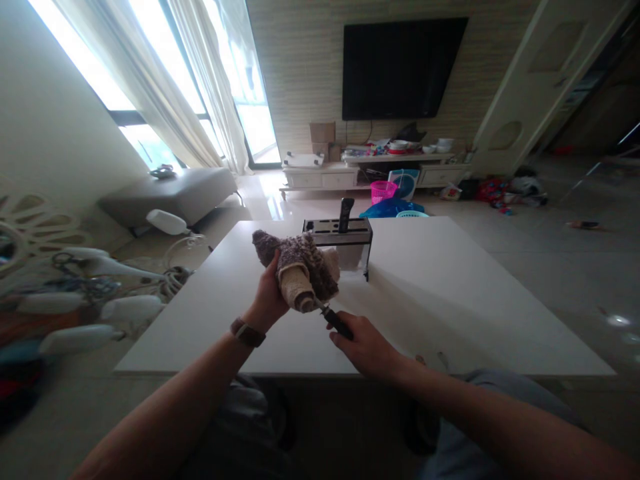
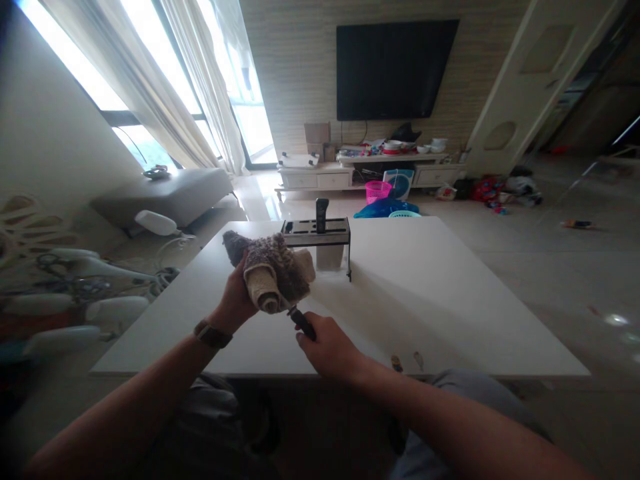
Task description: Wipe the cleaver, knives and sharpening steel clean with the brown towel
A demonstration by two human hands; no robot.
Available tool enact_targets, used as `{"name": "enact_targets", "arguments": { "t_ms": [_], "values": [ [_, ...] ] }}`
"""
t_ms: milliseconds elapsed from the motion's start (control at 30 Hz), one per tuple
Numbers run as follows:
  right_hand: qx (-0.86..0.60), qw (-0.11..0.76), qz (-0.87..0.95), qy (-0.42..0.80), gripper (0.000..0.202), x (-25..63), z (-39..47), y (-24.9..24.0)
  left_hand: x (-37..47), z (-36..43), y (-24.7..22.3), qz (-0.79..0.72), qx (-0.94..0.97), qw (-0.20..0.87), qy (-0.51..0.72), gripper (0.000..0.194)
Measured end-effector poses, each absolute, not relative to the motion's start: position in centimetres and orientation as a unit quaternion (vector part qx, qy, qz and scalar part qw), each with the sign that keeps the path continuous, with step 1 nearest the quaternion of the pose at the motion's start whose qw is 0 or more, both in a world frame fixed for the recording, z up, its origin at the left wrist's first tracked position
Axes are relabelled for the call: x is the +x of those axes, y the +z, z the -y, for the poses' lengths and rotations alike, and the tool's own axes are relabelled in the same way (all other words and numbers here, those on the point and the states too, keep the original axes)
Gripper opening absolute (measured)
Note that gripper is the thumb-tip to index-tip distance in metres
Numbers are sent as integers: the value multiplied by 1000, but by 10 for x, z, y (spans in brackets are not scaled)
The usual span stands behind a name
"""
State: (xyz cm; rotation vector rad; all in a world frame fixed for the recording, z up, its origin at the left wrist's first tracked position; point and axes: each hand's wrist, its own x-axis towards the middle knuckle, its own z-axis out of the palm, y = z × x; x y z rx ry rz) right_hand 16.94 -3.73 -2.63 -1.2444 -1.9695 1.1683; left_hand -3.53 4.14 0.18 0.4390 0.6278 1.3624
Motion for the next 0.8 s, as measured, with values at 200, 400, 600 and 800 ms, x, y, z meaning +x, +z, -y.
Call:
{"name": "enact_targets", "arguments": {
  "t_ms": [200, 400, 600, 800],
  "values": [
    [-445, 280, 729, 438, 11, 169, 33, -20, -37, -46, 8, -271, 203, 677, 653, 40],
    [-457, 280, 731, 423, 12, 168, 26, -20, -46, -53, 13, -263, 211, 637, 693, 39],
    [-449, 270, 730, 439, 10, 171, 30, -27, -42, -53, 4, -285, 204, 661, 664, 40],
    [-444, 262, 729, 450, 9, 173, 33, -30, -41, -48, -1, -289, 197, 678, 646, 41]
  ]
}}
